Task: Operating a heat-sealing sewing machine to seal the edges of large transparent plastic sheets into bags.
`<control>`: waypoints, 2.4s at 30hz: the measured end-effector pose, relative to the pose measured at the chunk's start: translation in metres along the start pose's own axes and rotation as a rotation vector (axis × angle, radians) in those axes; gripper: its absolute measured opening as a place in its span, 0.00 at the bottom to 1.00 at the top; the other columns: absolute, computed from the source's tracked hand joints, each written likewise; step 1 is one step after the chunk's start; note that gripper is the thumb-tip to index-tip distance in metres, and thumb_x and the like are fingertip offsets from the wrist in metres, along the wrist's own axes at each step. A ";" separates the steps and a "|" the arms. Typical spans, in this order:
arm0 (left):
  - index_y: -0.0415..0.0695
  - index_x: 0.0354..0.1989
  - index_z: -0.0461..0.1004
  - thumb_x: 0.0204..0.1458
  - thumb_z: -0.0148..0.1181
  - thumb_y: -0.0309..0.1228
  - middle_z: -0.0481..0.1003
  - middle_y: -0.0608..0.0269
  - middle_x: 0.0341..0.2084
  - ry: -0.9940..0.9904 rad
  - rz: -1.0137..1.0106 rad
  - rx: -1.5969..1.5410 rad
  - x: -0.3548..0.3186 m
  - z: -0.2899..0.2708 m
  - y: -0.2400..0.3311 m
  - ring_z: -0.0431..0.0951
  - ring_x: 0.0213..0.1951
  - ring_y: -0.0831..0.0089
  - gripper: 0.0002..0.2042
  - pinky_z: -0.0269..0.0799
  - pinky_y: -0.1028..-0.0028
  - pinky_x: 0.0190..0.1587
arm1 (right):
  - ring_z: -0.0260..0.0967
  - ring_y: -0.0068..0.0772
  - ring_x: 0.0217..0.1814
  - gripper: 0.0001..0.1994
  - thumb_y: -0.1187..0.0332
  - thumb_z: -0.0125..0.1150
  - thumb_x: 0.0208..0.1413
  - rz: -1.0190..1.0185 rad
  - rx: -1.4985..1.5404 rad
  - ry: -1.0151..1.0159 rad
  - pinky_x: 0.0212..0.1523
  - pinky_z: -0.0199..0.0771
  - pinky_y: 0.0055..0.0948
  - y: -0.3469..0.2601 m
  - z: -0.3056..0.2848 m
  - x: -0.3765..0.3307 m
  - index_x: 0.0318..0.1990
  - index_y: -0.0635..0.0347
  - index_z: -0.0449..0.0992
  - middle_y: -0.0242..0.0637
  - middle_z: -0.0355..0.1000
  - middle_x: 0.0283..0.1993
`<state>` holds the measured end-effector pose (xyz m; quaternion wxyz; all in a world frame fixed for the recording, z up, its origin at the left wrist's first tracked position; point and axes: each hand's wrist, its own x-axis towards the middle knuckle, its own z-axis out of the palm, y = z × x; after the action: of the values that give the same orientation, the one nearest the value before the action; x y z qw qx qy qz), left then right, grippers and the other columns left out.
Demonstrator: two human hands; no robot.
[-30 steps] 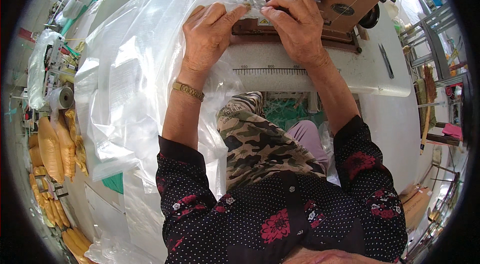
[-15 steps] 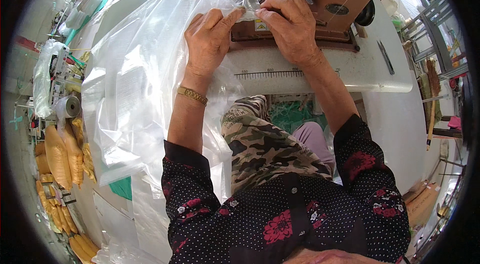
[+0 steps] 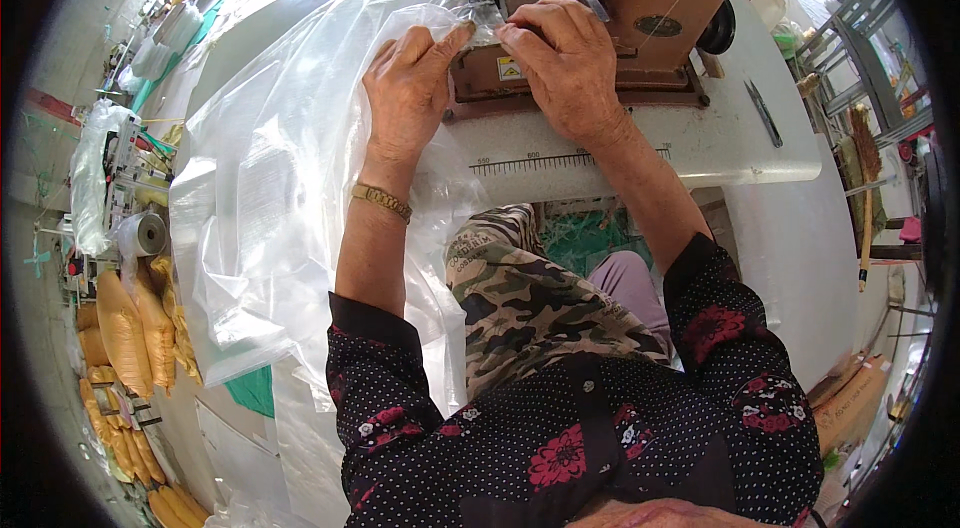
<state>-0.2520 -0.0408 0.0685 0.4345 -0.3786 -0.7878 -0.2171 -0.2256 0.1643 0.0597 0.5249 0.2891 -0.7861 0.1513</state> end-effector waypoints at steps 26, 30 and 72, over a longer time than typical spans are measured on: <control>0.50 0.46 0.80 0.41 0.60 0.20 0.66 0.64 0.24 -0.037 -0.007 0.042 0.007 0.002 -0.003 0.73 0.26 0.64 0.21 0.71 0.67 0.35 | 0.69 0.36 0.50 0.14 0.70 0.66 0.49 -0.023 0.038 0.049 0.53 0.64 0.38 -0.005 -0.001 0.000 0.44 0.58 0.77 0.33 0.72 0.48; 0.50 0.47 0.79 0.41 0.60 0.20 0.66 0.64 0.25 -0.037 -0.013 0.030 0.007 0.003 -0.003 0.73 0.26 0.64 0.21 0.71 0.67 0.36 | 0.68 0.36 0.53 0.16 0.68 0.66 0.50 -0.009 -0.006 -0.006 0.55 0.62 0.40 -0.006 -0.003 -0.002 0.47 0.58 0.76 0.33 0.71 0.50; 0.46 0.44 0.82 0.51 0.58 0.19 0.70 0.55 0.23 -0.012 -0.252 -0.179 0.018 0.018 -0.014 0.76 0.26 0.59 0.14 0.71 0.68 0.31 | 0.60 0.39 0.63 0.32 0.53 0.69 0.44 0.130 -0.083 -0.160 0.62 0.55 0.45 -0.015 0.000 0.002 0.56 0.59 0.70 0.36 0.66 0.57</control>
<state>-0.2780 -0.0302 0.0739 0.3634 -0.3153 -0.8092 -0.3373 -0.2173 0.1520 0.0609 0.4611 0.2267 -0.8482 0.1287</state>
